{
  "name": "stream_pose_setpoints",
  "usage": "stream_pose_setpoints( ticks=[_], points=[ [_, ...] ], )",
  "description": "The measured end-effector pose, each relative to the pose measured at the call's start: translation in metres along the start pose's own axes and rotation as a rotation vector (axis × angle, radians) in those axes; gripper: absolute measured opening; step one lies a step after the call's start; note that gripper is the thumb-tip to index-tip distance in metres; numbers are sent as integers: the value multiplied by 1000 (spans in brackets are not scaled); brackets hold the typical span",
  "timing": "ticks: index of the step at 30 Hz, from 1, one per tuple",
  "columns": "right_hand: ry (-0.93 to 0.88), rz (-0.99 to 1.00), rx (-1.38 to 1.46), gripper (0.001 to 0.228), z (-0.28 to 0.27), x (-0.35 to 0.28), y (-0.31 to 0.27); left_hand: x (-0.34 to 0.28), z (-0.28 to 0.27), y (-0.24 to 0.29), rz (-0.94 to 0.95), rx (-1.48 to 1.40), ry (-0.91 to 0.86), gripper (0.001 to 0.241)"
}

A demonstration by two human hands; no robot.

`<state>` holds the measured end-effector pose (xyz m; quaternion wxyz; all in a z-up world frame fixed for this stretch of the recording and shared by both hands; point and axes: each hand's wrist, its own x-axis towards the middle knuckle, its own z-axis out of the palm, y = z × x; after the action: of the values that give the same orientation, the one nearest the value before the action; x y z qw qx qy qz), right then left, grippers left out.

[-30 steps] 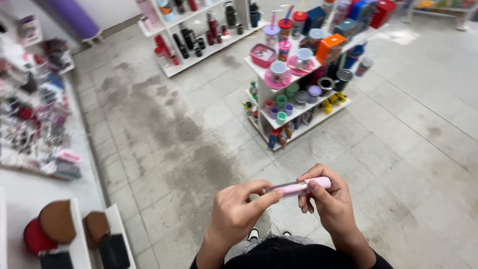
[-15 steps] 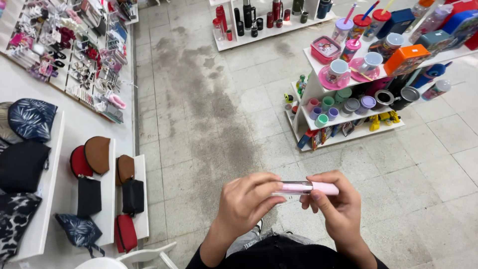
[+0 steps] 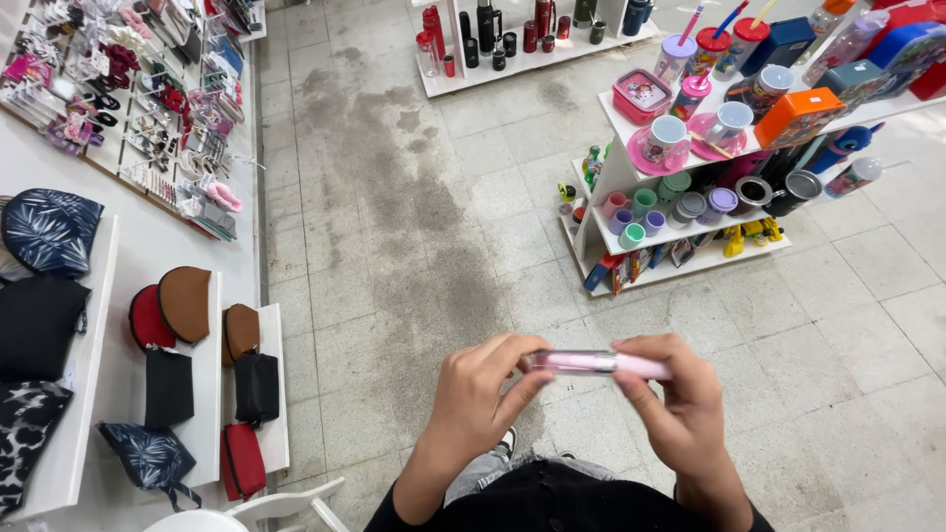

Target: The person picks up a pink lip gloss tube from a shelf, opens it to reveal the applicator, and examines it while walking through a store. They place the item back on the shelf, then pick up another similar tube from a different display, open it, and inspect it before the clip ends.

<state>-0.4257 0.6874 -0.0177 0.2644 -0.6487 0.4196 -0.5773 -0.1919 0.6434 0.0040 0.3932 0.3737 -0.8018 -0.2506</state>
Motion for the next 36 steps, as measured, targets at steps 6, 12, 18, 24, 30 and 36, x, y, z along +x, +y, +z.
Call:
stream_pose_setpoints(
  ticks=[6, 12, 18, 24, 30, 36],
  points=[
    [81, 258, 419, 20, 18, -29, 12, 0, -6, -1, 375, 18, 165, 26],
    [88, 226, 293, 23, 13, -37, 7, 1, -9, 3, 334, -65, 136, 29],
    [31, -46, 261, 25, 16, -38, 4, -9, -4, -13, 251, -60, 113, 28],
    [169, 174, 453, 25, 11, -46, 17, -1, -11, 10, 396, -176, 137, 30],
    [159, 199, 346, 25, 9, -47, 17, -4, -8, 6, 391, -23, 147, 27],
    [99, 2, 273, 28, 10, -37, 7, -5, -6, 5, 286, -18, 187, 34]
  ],
)
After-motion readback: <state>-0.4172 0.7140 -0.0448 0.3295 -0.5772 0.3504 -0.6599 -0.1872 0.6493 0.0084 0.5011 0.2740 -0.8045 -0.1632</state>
